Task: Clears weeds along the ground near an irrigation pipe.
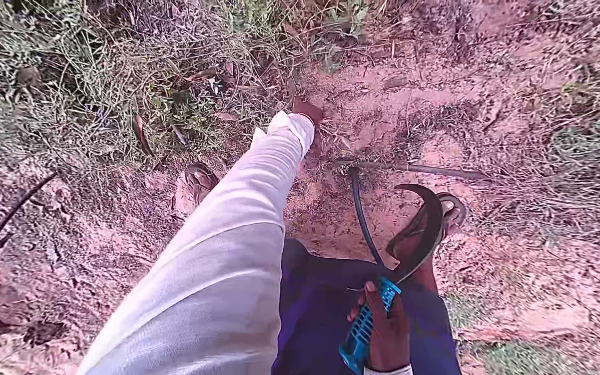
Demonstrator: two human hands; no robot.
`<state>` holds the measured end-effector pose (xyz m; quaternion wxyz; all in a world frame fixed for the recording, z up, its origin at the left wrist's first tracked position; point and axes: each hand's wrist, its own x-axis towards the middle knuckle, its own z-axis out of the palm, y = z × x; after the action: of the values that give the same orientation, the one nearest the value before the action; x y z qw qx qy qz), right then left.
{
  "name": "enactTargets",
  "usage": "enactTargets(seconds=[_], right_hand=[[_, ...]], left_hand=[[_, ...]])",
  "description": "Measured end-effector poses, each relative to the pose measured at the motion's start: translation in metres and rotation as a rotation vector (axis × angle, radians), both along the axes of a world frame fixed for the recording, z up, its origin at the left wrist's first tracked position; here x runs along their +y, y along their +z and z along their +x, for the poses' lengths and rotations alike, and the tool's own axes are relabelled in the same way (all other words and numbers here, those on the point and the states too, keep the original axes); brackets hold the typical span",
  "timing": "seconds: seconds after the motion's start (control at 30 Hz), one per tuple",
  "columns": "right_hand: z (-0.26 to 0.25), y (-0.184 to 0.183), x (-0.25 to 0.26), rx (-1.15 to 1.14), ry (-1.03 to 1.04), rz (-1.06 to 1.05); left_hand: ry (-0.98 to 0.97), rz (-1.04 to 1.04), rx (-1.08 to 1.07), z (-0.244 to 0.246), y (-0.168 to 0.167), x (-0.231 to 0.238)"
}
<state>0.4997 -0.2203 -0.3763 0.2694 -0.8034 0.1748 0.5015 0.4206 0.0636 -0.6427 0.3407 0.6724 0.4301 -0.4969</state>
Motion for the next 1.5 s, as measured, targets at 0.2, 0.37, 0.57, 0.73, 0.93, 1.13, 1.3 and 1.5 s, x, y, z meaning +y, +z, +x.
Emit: enactTargets(seconds=[0.2, 0.37, 0.57, 0.73, 0.93, 1.13, 1.3, 1.5], right_hand=[[-0.004, -0.001, 0.000, -0.035, 0.058, 0.033], [-0.017, -0.007, -0.002, -0.033, 0.078, 0.028], [-0.034, -0.014, -0.006, -0.025, 0.097, 0.029], [-0.033, -0.015, -0.007, -0.002, 0.114, 0.023], [-0.028, -0.012, 0.001, 0.013, 0.064, 0.040], [-0.024, -0.013, -0.001, 0.003, 0.084, 0.056], [-0.023, -0.013, -0.005, 0.035, 0.060, 0.044], [-0.022, -0.014, -0.006, 0.057, 0.008, 0.048]], left_hand=[[0.234, -0.041, -0.084, -0.038, 0.018, -0.043], [0.128, -0.035, 0.134, -0.155, 0.016, -0.057], [0.039, 0.161, 0.308, -0.290, 0.039, -0.027], [0.518, 0.337, 0.317, -0.292, 0.072, 0.034], [-0.106, 0.063, -0.215, -0.190, 0.066, -0.012], [0.179, 0.092, -0.191, -0.074, 0.029, -0.061], [0.395, 0.151, -0.001, -0.057, -0.013, -0.075], [0.302, -0.069, 0.009, -0.060, 0.013, -0.059]])
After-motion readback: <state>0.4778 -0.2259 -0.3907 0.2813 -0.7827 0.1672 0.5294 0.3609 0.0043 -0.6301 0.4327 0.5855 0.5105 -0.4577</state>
